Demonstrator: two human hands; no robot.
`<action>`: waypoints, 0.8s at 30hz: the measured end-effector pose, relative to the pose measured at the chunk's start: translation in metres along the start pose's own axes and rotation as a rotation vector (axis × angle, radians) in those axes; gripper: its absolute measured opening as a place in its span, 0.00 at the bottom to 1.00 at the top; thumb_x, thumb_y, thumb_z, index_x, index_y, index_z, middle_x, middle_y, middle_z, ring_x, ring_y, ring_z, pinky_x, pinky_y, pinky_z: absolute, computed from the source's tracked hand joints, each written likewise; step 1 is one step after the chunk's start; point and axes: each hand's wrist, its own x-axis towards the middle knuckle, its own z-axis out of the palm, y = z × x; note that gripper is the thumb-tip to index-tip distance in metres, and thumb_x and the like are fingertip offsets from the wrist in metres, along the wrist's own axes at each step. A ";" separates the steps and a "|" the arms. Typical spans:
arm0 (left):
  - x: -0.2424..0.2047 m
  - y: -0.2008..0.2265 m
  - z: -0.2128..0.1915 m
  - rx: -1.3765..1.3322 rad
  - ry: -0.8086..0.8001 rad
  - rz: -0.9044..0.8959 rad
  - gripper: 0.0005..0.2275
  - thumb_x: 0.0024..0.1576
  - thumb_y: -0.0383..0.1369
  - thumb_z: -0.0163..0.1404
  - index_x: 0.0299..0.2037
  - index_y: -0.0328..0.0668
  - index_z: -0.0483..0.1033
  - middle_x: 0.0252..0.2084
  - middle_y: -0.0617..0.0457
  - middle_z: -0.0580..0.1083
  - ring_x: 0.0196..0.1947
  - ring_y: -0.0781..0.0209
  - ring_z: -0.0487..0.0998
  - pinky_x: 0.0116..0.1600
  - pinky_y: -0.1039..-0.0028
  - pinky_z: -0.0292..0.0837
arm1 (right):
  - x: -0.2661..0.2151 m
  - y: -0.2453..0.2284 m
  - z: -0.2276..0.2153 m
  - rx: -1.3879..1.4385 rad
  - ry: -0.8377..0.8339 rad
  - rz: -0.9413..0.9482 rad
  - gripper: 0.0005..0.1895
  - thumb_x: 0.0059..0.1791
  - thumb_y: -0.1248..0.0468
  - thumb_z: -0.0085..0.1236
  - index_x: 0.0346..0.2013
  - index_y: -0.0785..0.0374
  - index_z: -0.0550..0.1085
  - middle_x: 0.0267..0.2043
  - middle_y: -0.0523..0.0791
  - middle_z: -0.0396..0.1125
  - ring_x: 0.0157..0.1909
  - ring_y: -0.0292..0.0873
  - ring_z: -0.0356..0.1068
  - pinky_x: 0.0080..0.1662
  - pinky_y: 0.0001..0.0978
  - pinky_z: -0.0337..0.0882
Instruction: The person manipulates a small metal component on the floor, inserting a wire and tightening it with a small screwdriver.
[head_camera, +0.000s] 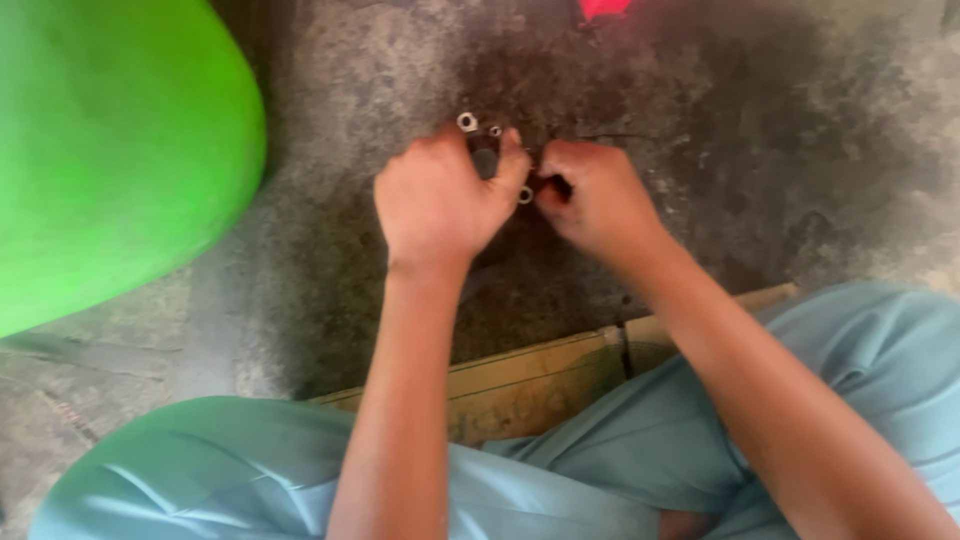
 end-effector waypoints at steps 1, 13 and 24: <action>0.000 0.001 0.001 -0.029 0.007 -0.001 0.24 0.56 0.55 0.53 0.26 0.37 0.79 0.25 0.37 0.78 0.25 0.36 0.81 0.32 0.53 0.77 | -0.001 -0.001 -0.001 -0.009 0.004 0.008 0.08 0.43 0.75 0.61 0.34 0.69 0.71 0.33 0.55 0.69 0.34 0.57 0.71 0.37 0.42 0.69; 0.005 -0.004 -0.001 -0.156 -0.075 0.028 0.21 0.55 0.51 0.53 0.28 0.37 0.78 0.25 0.38 0.78 0.25 0.36 0.81 0.33 0.51 0.76 | -0.012 0.001 0.009 0.212 0.068 0.167 0.06 0.46 0.76 0.59 0.35 0.68 0.71 0.33 0.49 0.70 0.31 0.39 0.68 0.34 0.33 0.67; 0.003 -0.001 -0.001 -0.153 -0.055 -0.006 0.19 0.53 0.48 0.53 0.27 0.35 0.77 0.25 0.36 0.77 0.26 0.34 0.80 0.35 0.51 0.77 | -0.006 -0.009 0.020 0.214 0.184 0.158 0.08 0.45 0.77 0.58 0.36 0.69 0.69 0.30 0.51 0.67 0.28 0.41 0.67 0.31 0.35 0.65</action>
